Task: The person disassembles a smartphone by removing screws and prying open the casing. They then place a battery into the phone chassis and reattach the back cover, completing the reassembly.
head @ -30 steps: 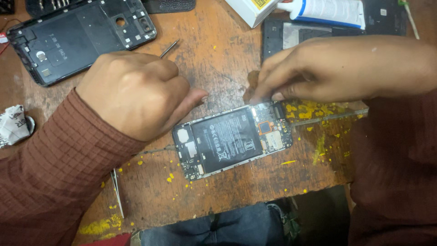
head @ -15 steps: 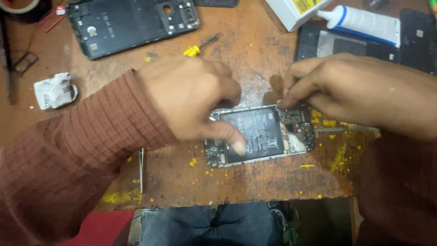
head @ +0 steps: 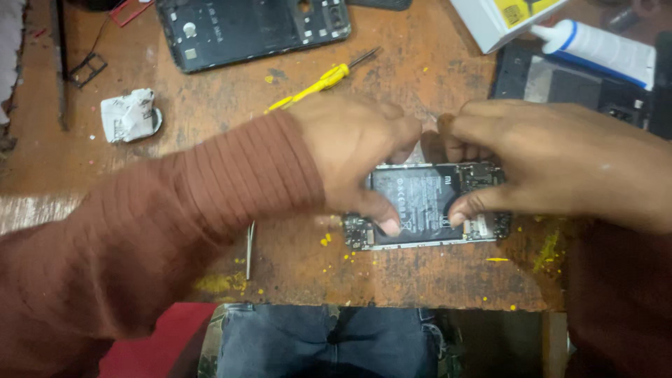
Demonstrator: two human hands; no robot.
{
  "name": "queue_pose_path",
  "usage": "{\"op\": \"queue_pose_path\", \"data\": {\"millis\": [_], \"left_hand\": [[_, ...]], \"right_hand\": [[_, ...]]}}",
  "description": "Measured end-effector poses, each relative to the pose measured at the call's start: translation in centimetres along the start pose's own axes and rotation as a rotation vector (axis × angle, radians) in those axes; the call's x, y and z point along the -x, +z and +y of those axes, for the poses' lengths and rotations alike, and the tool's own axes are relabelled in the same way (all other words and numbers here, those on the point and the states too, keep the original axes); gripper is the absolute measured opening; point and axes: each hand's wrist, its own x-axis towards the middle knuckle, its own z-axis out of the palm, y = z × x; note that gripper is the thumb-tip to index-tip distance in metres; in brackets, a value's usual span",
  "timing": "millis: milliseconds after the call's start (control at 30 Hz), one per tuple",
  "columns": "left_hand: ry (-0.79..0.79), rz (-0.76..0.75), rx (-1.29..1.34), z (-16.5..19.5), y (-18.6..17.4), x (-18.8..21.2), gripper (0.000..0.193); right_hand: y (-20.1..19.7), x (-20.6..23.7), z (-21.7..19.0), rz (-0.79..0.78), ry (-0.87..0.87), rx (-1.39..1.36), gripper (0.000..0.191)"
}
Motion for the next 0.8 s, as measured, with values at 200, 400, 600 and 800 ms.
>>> {"op": "queue_pose_path", "data": {"millis": [200, 400, 600, 800], "left_hand": [[-0.050, -0.145, 0.087, -1.8, -0.1, 0.2, 0.061], [0.002, -0.082, 0.128, -2.3, 0.5, 0.3, 0.043], [-0.058, -0.096, 0.060, -1.3, 0.5, -0.1, 0.046], [-0.153, -0.162, 0.075, -0.4, -0.2, 0.0, 0.058]], "right_hand": [[0.6, 0.0, 0.3, 0.115, -0.231, -0.078, 0.092], [1.0, -0.1, -0.5, 0.141, -0.272, -0.111, 0.085], [0.9, -0.1, -0.6, 0.139, -0.269, -0.118, 0.079], [0.7, 0.0, -0.4, 0.193, -0.319, -0.138, 0.082]]}}
